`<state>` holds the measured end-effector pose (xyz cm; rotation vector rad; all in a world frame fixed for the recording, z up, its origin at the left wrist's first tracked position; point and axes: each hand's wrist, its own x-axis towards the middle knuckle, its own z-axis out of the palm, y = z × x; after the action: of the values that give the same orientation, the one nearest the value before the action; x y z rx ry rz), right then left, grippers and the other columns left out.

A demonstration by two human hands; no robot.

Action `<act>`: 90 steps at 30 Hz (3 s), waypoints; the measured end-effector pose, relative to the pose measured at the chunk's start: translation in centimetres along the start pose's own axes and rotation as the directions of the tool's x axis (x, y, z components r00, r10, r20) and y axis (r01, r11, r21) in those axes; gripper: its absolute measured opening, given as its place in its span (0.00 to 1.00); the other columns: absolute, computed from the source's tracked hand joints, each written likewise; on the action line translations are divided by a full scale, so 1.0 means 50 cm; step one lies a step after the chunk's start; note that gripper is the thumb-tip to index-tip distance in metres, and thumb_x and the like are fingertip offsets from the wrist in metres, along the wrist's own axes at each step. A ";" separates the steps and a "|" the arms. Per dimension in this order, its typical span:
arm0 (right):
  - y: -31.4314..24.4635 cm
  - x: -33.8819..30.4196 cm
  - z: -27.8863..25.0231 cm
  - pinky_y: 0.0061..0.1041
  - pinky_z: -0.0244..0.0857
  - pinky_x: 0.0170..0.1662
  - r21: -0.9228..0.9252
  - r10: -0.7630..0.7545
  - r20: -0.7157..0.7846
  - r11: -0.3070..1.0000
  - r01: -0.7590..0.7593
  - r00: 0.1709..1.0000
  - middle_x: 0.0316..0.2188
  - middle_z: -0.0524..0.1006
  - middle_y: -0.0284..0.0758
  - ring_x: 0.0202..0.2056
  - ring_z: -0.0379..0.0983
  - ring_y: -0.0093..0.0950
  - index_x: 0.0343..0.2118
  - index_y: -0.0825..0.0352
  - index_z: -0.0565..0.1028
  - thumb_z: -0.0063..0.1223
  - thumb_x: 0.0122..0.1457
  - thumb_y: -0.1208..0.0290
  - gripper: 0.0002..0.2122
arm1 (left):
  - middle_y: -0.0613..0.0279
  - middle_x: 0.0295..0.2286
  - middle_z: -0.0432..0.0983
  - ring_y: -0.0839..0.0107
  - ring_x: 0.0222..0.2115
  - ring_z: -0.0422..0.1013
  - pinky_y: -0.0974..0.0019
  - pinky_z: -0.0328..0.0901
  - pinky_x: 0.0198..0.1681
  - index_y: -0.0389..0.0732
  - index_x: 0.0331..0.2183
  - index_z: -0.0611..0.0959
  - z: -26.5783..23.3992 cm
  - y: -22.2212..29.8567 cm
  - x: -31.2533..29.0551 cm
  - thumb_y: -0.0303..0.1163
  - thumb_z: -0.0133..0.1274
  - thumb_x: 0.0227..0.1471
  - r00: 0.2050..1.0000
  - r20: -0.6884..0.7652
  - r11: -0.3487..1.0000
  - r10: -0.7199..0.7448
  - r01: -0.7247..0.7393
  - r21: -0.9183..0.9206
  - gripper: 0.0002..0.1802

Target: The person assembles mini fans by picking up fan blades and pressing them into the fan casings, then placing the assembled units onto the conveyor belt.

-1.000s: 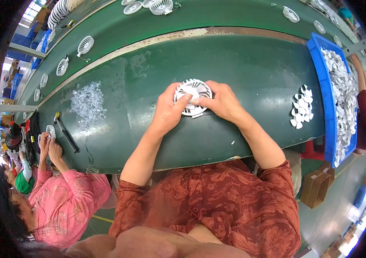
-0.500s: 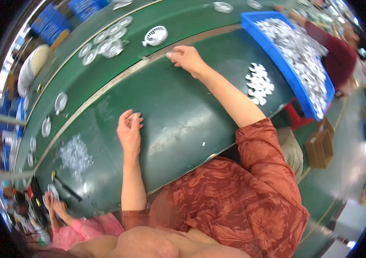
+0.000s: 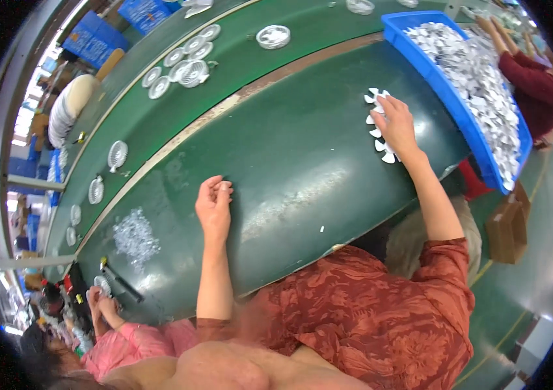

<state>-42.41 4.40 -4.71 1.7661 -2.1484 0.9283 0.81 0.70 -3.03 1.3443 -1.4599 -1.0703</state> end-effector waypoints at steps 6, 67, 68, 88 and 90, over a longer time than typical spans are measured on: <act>-0.167 0.091 0.083 0.35 0.58 0.53 0.246 -0.439 0.183 0.887 0.391 0.880 0.46 0.72 0.38 0.51 0.65 0.38 0.45 0.62 0.73 0.57 0.48 0.71 0.18 | 0.61 0.31 0.77 0.76 0.31 0.71 0.73 0.67 0.37 0.33 0.42 0.75 0.004 0.022 -0.011 0.28 0.51 0.54 0.997 -0.067 0.998 -0.041 0.044 0.043 0.14; -0.396 -0.057 0.023 0.38 0.62 0.46 0.542 -0.688 0.068 0.633 0.552 0.722 0.41 0.73 0.41 0.43 0.68 0.42 0.40 0.69 0.71 0.62 0.41 0.72 0.20 | 0.48 0.28 0.75 0.51 0.34 0.71 0.49 0.65 0.38 0.39 0.30 0.80 -0.053 0.030 0.147 0.29 0.49 0.43 0.836 0.361 0.405 0.414 -0.524 0.749 0.09; -0.394 -0.056 0.020 0.38 0.62 0.46 0.538 -0.695 0.094 0.638 0.551 0.713 0.40 0.73 0.41 0.42 0.68 0.42 0.40 0.68 0.71 0.62 0.41 0.72 0.20 | 0.50 0.29 0.75 0.51 0.35 0.70 0.48 0.65 0.38 0.39 0.30 0.80 -0.041 0.047 0.154 0.27 0.50 0.41 0.856 0.389 0.405 0.340 -0.506 0.761 0.09; -0.410 -0.047 -0.008 0.35 0.64 0.41 0.527 -0.549 0.476 0.803 0.277 0.687 0.34 0.69 0.41 0.38 0.69 0.42 0.46 0.67 0.71 0.51 0.51 0.80 0.17 | 0.55 0.36 0.76 0.65 0.34 0.76 0.59 0.75 0.30 0.34 0.43 0.72 -0.037 0.039 -0.008 0.39 0.45 0.60 0.926 0.247 0.636 -0.287 0.377 -0.674 0.17; -0.414 -0.045 -0.009 0.35 0.64 0.39 0.509 -0.517 0.488 0.823 0.252 0.703 0.34 0.69 0.41 0.35 0.70 0.40 0.46 0.67 0.71 0.53 0.50 0.79 0.17 | 0.57 0.37 0.76 0.67 0.34 0.76 0.62 0.75 0.31 0.35 0.43 0.74 -0.036 0.054 -0.005 0.39 0.46 0.59 0.931 0.261 0.679 -0.256 0.365 -0.637 0.17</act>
<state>-22.49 4.73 1.34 2.9469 -1.7876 0.7910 1.86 1.00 0.02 0.9884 -0.7814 -1.7575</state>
